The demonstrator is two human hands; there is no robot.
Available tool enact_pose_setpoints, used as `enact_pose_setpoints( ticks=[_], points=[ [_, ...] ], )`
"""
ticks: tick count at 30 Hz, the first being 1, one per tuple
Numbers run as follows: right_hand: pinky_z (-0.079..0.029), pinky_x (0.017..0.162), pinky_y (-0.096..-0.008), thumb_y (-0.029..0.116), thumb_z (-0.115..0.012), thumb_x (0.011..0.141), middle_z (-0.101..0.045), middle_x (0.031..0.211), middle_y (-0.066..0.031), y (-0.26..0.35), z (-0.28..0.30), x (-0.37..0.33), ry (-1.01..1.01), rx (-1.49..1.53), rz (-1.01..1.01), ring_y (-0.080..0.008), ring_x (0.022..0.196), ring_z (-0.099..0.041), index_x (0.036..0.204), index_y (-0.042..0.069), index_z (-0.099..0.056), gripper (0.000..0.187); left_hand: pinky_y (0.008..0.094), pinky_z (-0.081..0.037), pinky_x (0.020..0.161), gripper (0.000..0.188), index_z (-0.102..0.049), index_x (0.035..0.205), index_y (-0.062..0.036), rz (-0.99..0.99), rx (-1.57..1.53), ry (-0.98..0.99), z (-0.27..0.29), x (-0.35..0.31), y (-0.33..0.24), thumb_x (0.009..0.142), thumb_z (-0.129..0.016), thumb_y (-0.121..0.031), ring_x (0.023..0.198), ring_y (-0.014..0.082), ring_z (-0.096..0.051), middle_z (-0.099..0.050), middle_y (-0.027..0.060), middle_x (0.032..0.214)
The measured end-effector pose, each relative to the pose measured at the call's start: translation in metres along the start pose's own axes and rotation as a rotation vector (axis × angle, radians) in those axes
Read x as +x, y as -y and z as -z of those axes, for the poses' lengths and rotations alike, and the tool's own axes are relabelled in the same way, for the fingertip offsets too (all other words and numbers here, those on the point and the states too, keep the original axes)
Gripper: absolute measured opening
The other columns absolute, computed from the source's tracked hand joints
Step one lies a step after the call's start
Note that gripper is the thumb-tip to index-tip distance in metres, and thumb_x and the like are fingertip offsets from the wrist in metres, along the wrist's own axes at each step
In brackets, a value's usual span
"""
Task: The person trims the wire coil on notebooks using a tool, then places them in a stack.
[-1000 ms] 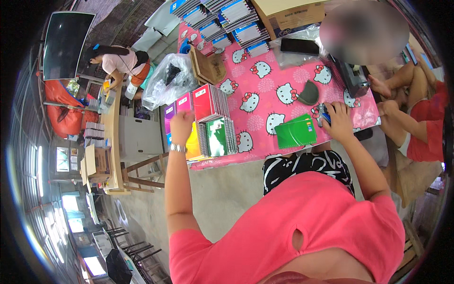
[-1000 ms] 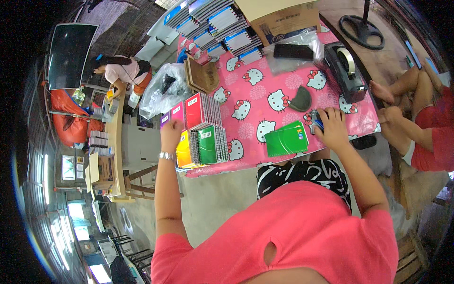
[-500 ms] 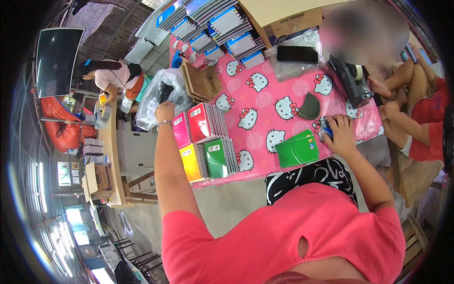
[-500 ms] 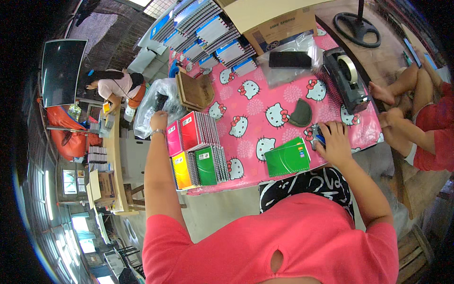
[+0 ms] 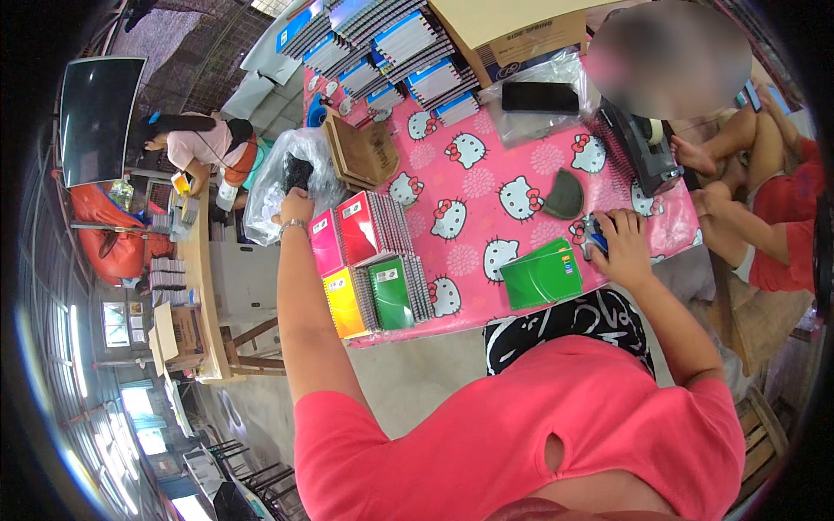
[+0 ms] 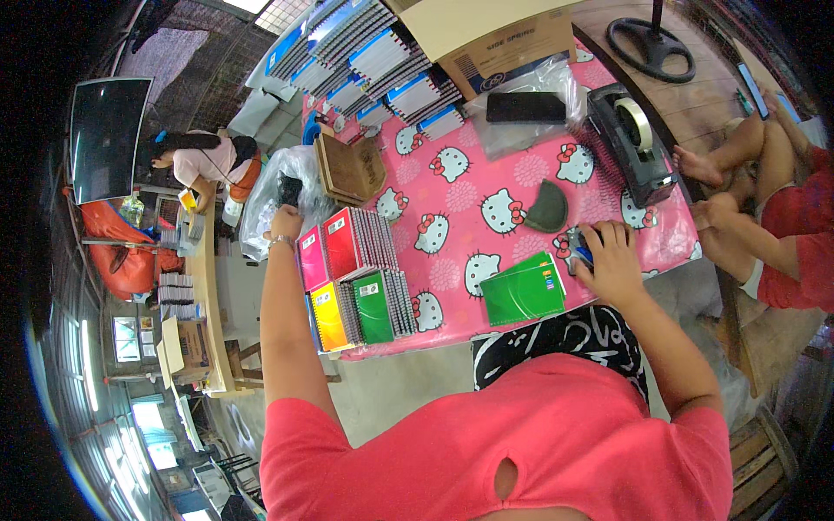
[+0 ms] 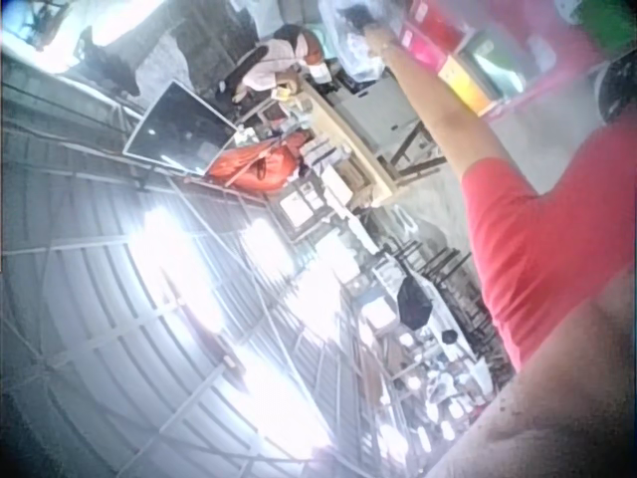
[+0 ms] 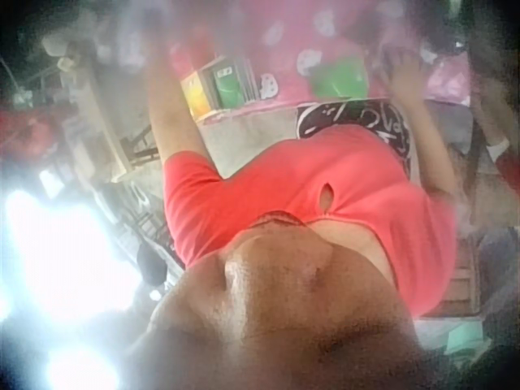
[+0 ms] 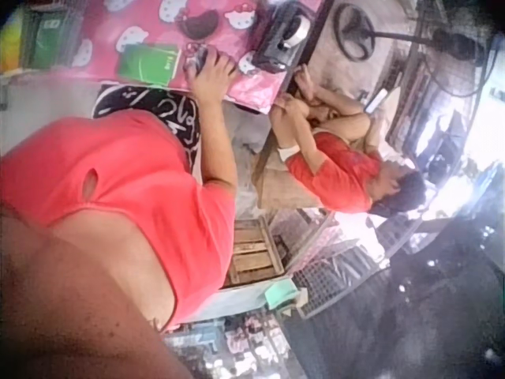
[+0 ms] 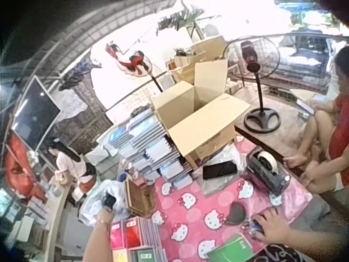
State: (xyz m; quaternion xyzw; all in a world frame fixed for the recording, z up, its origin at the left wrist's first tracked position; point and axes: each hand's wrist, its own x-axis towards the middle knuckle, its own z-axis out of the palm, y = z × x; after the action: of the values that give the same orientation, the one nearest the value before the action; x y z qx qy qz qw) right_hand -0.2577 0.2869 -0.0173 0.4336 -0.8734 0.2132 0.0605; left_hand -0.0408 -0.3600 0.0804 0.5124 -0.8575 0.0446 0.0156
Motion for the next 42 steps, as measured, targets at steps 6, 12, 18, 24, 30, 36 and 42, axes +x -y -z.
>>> enact_pose_setpoints(
  ticks=[6, 12, 18, 24, 30, 36, 42],
  points=[
    [-0.032, 0.100, -0.0515, 0.033, -0.066, 0.073, -0.050, 0.111, -0.0156, -0.007, 0.002, -0.006, -0.010, -0.034, -0.042, -0.0337, 0.108, -0.047, 0.122, 0.005, -0.053, 0.058, 0.0482, -0.036, 0.096, 0.027, -0.070, 0.102, -0.0150, -0.091, -0.037, 0.206, -0.003, -0.006, -0.046, 0.075, -0.068, -0.020, 0.106, 0.0289, -0.065, -0.070, 0.0109, 0.106],
    [-0.032, 0.100, -0.0508, 0.033, -0.066, 0.073, -0.051, 0.110, -0.0153, -0.004, 0.002, -0.005, -0.030, -0.002, -0.013, -0.0332, 0.109, -0.047, 0.122, 0.005, -0.053, 0.058, 0.0356, -0.047, 0.088, 0.037, -0.067, 0.110, 0.0001, 0.044, -0.663, -0.336, 0.034, 0.033, 0.020, 0.078, -0.067, -0.019, 0.101, 0.0288, -0.065, -0.069, 0.0185, 0.107],
    [-0.033, 0.099, -0.0494, 0.033, -0.066, 0.074, -0.051, 0.110, -0.0144, -0.009, -0.007, -0.009, -0.048, -0.052, -0.015, -0.0325, 0.107, -0.047, 0.122, 0.005, -0.053, 0.057, 0.0373, -0.044, 0.095, 0.038, -0.065, 0.113, 0.0022, -0.202, -0.788, -0.442, 0.074, -0.025, -0.030, 0.080, -0.071, -0.014, 0.108, 0.0334, -0.060, -0.064, 0.0211, 0.116],
    [-0.033, 0.099, -0.0490, 0.032, -0.066, 0.075, -0.051, 0.111, -0.0142, -0.013, -0.008, -0.012, -0.079, -0.023, -0.028, -0.0324, 0.108, -0.047, 0.123, 0.006, -0.053, 0.056, 0.0394, -0.045, 0.095, 0.021, -0.068, 0.103, -0.0037, -0.373, -0.597, -0.296, 0.056, -0.143, -0.056, 0.084, -0.068, -0.012, 0.106, 0.0303, -0.061, -0.067, 0.0147, 0.108],
    [-0.033, 0.099, -0.0482, 0.033, -0.066, 0.075, -0.052, 0.111, -0.0134, -0.008, -0.013, -0.009, -0.059, -0.029, -0.018, -0.0322, 0.110, -0.047, 0.124, 0.006, -0.053, 0.057, 0.0404, -0.046, 0.095, 0.026, -0.067, 0.106, -0.0028, -0.360, -0.445, -0.288, 0.047, -0.149, -0.030, 0.083, -0.068, -0.016, 0.106, 0.0325, -0.061, -0.066, 0.0167, 0.109],
    [-0.033, 0.099, -0.0481, 0.033, -0.066, 0.077, -0.052, 0.112, -0.0124, -0.010, -0.011, -0.014, -0.041, -0.014, -0.028, -0.0307, 0.110, -0.048, 0.123, 0.007, -0.054, 0.055, 0.0409, -0.047, 0.091, 0.027, -0.067, 0.106, -0.0017, -0.460, -0.575, -0.153, 0.074, -0.174, -0.097, 0.088, -0.064, -0.022, 0.105, 0.0357, -0.062, -0.067, 0.0201, 0.108],
    [-0.033, 0.101, -0.0482, 0.027, -0.065, 0.079, -0.052, 0.112, -0.0114, -0.011, -0.014, -0.013, -0.129, -0.031, -0.018, -0.0304, 0.110, -0.048, 0.125, 0.007, -0.054, 0.051, 0.0459, -0.047, 0.088, 0.026, -0.066, 0.112, -0.0042, -0.403, -0.231, 0.049, 0.050, -0.314, -0.097, 0.090, -0.056, -0.015, 0.104, 0.0357, -0.060, -0.065, 0.0201, 0.110]
  ],
)
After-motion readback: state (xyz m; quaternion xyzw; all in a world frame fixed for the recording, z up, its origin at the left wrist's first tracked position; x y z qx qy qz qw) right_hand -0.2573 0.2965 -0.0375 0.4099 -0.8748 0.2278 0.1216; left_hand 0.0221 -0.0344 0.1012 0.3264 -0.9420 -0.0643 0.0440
